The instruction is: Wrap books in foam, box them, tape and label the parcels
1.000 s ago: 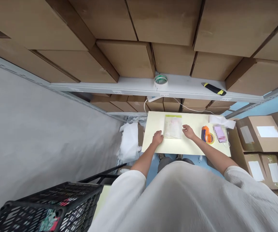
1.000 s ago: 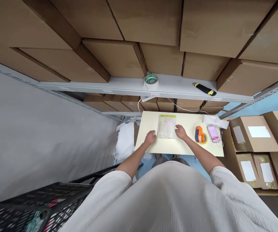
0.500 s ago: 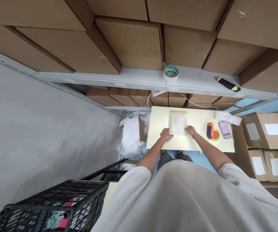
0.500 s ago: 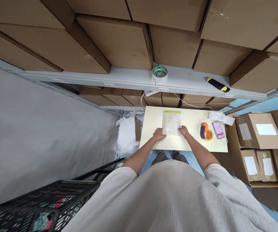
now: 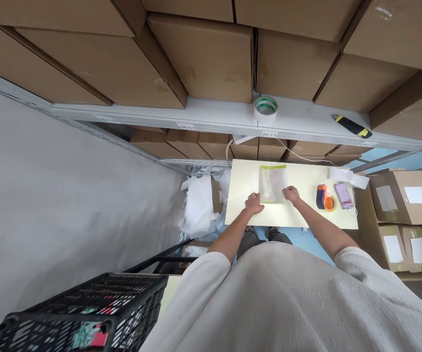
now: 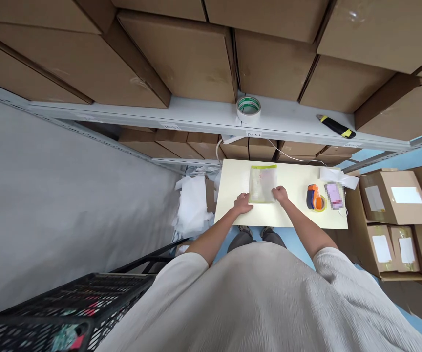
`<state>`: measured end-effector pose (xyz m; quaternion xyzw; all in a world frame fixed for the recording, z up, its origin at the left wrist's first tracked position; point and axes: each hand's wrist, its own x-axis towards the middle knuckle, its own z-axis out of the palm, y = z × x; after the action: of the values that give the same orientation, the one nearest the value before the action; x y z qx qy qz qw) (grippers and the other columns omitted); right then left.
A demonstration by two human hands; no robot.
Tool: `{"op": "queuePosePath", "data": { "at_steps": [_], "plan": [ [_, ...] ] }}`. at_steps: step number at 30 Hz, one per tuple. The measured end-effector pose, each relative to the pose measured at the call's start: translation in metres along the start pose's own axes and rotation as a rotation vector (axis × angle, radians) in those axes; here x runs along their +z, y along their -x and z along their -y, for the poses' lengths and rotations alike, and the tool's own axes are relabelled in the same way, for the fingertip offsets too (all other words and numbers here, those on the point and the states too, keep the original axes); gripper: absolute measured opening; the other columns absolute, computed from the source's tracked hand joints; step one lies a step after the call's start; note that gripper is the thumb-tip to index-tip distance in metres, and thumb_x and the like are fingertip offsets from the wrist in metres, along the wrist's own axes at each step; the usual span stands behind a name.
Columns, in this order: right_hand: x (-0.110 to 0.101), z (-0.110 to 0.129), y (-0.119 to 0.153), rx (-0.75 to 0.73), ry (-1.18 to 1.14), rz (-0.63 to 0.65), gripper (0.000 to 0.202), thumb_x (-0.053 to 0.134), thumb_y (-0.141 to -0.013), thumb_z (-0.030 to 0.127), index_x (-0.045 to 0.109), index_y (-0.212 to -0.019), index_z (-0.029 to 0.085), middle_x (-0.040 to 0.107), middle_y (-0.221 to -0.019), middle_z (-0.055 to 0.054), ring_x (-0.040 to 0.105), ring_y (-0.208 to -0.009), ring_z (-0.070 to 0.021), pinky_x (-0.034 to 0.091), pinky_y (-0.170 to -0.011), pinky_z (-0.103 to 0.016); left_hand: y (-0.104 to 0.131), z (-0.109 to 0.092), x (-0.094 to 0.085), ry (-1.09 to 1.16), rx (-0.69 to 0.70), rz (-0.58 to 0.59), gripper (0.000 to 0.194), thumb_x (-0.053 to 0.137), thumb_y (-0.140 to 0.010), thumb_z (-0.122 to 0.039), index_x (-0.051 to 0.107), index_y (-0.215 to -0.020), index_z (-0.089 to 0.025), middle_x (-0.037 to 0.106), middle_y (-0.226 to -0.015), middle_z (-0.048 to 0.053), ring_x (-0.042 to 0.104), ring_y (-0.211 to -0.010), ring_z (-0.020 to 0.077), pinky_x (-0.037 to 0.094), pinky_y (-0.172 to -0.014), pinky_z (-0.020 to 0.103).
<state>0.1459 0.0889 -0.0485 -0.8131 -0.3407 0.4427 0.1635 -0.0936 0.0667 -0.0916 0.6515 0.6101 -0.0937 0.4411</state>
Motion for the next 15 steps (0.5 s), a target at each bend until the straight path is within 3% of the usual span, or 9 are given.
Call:
{"op": "queuePosePath", "data": {
  "at_steps": [5,10,13,15],
  "plan": [
    [0.012,0.028,0.025,-0.211,0.036,-0.002,0.019,0.064,-0.083,0.036,0.046,-0.083,0.028,0.06,-0.081,0.003,0.056,-0.079,-0.0197,0.048,-0.075,-0.03,0.005,-0.001,-0.01,0.093,0.011,-0.065,0.065,0.072,-0.089,-0.028,0.058,-0.152,-0.024,0.057,-0.16,0.017,0.055,-0.149,0.0368,0.046,-0.123,0.049],
    [0.044,0.059,0.055,-0.37,-0.001,0.136,0.024,0.067,-0.088,0.045,0.05,-0.092,0.029,0.064,-0.086,0.003,0.061,-0.079,-0.0209,0.051,-0.077,-0.032,0.01,0.003,-0.045,0.491,0.127,-0.444,0.032,0.055,-0.104,-0.02,0.071,-0.132,-0.021,0.074,-0.137,0.013,0.073,-0.123,0.0247,0.055,-0.114,0.039],
    [0.069,0.068,0.061,-0.403,-0.081,0.247,0.028,0.06,-0.097,0.055,0.055,-0.094,0.028,0.068,-0.095,0.001,0.067,-0.086,-0.0206,0.054,-0.081,-0.032,0.015,0.012,-0.066,0.712,0.139,-0.547,0.025,0.051,-0.11,-0.029,0.072,-0.122,-0.023,0.08,-0.118,0.007,0.078,-0.106,0.0198,0.059,-0.102,0.033],
    [0.083,0.068,0.059,-0.355,-0.1,0.279,0.026,0.055,-0.1,0.053,0.058,-0.097,0.027,0.071,-0.103,-0.001,0.07,-0.091,-0.02,0.055,-0.082,-0.031,0.016,0.023,-0.075,0.749,0.093,-0.577,0.022,0.056,-0.109,-0.031,0.072,-0.121,-0.022,0.08,-0.115,0.006,0.078,-0.105,0.0192,0.059,-0.1,0.031]
  ]
}}
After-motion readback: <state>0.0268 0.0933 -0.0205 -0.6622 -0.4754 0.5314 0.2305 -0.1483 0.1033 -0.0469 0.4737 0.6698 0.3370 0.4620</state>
